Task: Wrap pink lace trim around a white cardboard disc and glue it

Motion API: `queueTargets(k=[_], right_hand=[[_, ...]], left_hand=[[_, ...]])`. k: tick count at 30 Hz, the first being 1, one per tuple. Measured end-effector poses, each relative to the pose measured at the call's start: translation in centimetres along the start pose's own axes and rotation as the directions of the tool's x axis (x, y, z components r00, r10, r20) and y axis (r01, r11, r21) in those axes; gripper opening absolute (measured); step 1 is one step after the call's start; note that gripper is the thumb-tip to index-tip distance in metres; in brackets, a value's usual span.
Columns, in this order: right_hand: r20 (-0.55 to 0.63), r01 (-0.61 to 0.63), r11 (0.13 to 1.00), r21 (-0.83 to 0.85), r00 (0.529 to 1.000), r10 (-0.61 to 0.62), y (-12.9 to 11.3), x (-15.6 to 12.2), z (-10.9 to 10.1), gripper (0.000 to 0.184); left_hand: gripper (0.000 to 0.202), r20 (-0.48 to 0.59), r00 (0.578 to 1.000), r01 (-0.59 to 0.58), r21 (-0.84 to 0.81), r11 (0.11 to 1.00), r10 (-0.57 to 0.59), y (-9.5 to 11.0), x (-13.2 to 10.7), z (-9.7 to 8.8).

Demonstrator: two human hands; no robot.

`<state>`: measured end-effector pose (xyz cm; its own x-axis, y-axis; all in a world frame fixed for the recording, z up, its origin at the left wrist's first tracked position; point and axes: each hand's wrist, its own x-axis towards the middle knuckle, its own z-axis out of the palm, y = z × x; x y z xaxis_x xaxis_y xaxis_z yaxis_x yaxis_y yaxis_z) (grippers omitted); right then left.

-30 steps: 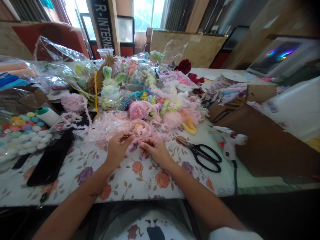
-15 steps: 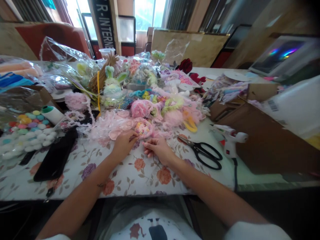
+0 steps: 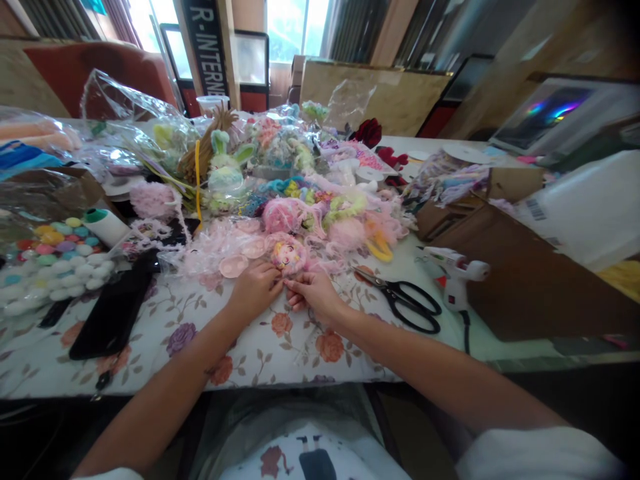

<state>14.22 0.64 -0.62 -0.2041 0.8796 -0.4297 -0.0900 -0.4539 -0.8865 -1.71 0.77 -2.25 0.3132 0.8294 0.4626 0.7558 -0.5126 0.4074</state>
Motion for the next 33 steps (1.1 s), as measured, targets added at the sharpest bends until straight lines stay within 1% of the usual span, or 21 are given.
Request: queueTargets(k=[5, 9, 13, 17, 19, 20, 23, 25, 26, 28, 33], right_hand=[[-0.02, 0.011, 1.0, 0.013, 1.0, -0.011, 0.0, -0.2, -0.1, 0.026], [-0.043, -0.011, 1.0, 0.023, 0.999, 0.012, -0.1, -0.2, 0.1, 0.026], [-0.057, -0.029, 0.999, 0.045, 0.998, 0.032, -0.2, -0.2, 0.3, 0.025], [-0.062, -0.046, 0.996, 0.073, 0.997, 0.05, -0.2, -0.2, 0.4, 0.024], [-0.06, -0.054, 0.994, 0.09, 0.996, 0.059, -0.2, -0.2, 0.6, 0.025], [-0.059, -0.058, 0.993, 0.1, 0.996, 0.064, -0.3, -0.2, 0.6, 0.026], [-0.062, -0.074, 0.989, 0.126, 0.995, 0.082, -0.4, -0.3, 0.9, 0.026], [-0.069, -0.087, 0.986, 0.14, 0.993, 0.097, -0.6, -0.5, 1.0, 0.026], [-0.074, -0.092, 0.985, 0.146, 0.992, 0.103, -0.8, -0.6, 1.1, 0.026], [-0.09, -0.094, 0.982, 0.161, 0.99, 0.109, -1.0, -0.9, 1.3, 0.026], [-0.128, -0.074, 0.977, 0.2, 0.987, 0.101, -1.2, -1.2, 1.8, 0.028]], left_hand=[[0.014, 0.014, 0.998, 0.062, -0.082, 0.995, -0.061, -0.5, 0.4, 0.2], [0.012, 0.03, 0.991, 0.131, -0.107, 0.986, -0.129, -0.6, 0.8, 0.5], [0.01, 0.043, 0.978, 0.211, -0.17, 0.963, -0.206, -0.4, 1.3, 0.3], [0.007, 0.071, 0.966, 0.26, -0.231, 0.938, -0.25, -0.5, 1.7, 0.0], [0.006, 0.099, 0.953, 0.303, -0.342, 0.89, -0.287, -0.7, 1.8, -0.1], [0.007, 0.122, 0.942, 0.333, -0.421, 0.844, -0.311, -0.8, 1.8, -0.1], [0.016, 0.222, 0.905, 0.417, -0.639, 0.647, -0.364, -1.0, 1.8, -0.1], [0.021, 0.284, 0.883, 0.456, -0.71, 0.537, -0.375, -1.0, 1.8, -0.2], [0.022, 0.301, 0.875, 0.468, -0.726, 0.504, -0.378, -0.9, 1.9, -0.3], [0.024, 0.312, 0.867, 0.479, -0.74, 0.472, -0.389, -0.7, 1.9, -0.6], [0.021, 0.307, 0.856, 0.485, -0.756, 0.44, -0.415, -0.3, 2.1, -1.1]])
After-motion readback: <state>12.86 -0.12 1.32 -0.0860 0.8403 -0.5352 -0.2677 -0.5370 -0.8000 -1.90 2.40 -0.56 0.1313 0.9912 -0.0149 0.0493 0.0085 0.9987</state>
